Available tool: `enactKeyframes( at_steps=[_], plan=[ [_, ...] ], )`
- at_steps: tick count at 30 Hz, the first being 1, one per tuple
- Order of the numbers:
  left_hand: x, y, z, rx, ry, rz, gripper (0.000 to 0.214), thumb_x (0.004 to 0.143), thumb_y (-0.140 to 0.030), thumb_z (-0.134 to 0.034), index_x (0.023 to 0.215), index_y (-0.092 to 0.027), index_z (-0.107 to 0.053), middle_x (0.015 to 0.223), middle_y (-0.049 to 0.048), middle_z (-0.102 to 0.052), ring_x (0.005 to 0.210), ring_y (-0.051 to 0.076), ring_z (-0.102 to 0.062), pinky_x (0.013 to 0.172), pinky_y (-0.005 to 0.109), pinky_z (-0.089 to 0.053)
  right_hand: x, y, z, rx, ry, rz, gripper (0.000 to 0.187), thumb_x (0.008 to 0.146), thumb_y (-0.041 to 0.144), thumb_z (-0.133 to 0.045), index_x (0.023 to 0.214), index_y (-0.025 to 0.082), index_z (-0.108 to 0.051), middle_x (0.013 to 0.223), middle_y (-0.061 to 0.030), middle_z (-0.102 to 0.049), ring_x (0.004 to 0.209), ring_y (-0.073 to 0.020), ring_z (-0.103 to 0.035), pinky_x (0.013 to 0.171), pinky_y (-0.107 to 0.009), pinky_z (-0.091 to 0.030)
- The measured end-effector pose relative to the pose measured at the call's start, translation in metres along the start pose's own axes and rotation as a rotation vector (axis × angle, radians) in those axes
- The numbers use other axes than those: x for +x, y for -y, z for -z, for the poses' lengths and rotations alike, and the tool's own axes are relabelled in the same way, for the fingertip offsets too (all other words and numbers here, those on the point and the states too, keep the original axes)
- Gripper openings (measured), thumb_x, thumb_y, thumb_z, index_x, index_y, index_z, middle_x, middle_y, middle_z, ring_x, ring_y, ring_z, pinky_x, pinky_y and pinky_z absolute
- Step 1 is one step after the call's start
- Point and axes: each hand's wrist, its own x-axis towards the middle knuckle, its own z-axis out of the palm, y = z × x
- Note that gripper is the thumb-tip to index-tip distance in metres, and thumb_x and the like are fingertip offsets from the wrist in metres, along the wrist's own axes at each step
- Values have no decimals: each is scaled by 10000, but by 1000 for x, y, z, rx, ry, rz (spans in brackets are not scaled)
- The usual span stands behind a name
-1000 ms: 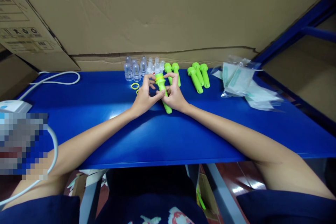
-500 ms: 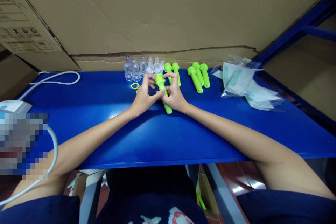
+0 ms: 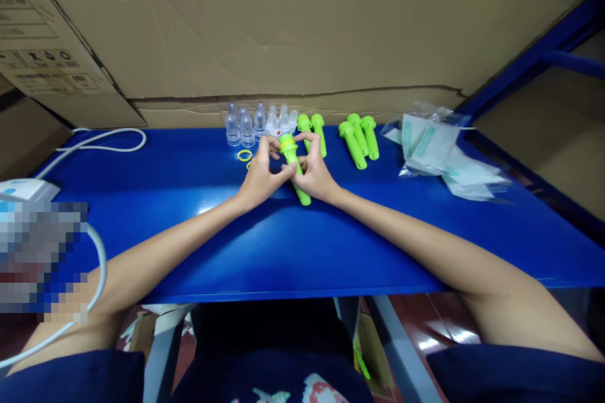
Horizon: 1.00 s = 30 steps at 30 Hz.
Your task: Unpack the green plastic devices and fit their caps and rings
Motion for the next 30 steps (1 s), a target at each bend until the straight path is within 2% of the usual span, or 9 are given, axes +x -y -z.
enactKeyframes(
  at_steps=[4, 10, 14, 20, 24, 30],
  plan=[
    [1, 0, 2, -3, 22, -9, 402, 822, -203, -703, 1084, -220, -398, 1128, 62, -565, 962, 160, -572, 867, 334, -489, 1, 0, 0, 50, -1, -25, 575, 856, 386, -724, 1161, 279, -249, 668, 114, -382, 451, -77, -402, 410, -223, -289],
    [3, 3, 5, -20, 29, -10, 309, 861, -221, -680, 1048, -218, -435, 1006, 34, -605, 923, 164, -604, 870, 340, -496, 1, 3, 1, 52, 47, -56, 551, 869, 405, -706, 1156, 284, -252, 620, 128, -381, 446, -96, -438, 419, -226, -300],
    [4, 4, 6, -24, 31, -38, 249, 907, -280, -653, 1041, -214, -452, 1020, 41, -622, 904, 163, -627, 774, 300, -492, 1, 1, 1, 24, 34, -52, 547, 888, 441, -686, 1176, 284, -248, 641, 120, -399, 458, -103, -472, 423, -237, -343],
    [5, 3, 7, -56, 19, -40, 319, 923, -431, -665, 1070, -213, -484, 1012, 38, -656, 877, 155, -657, 618, 236, -426, 1, 2, 0, -25, 0, -18, 571, 894, 490, -678, 1199, 278, -245, 618, 124, -375, 455, -111, -471, 424, -238, -350],
    [5, 2, 5, -103, -7, -13, 330, 920, -431, -671, 1077, -217, -477, 972, 28, -658, 852, 141, -659, 590, 223, -405, 1, 5, -1, -33, -16, -14, 568, 898, 524, -666, 1205, 284, -252, 622, 122, -365, 453, -112, -451, 430, -247, -348],
    [4, 0, 3, -126, -7, 20, 347, 922, -434, -665, 1105, -223, -458, 1028, 43, -666, 839, 128, -657, 583, 219, -408, 1, 6, -1, -60, -22, -6, 575, 911, 571, -628, 1237, 287, -248, 651, 106, -362, 470, -111, -420, 429, -251, -333]
  ],
)
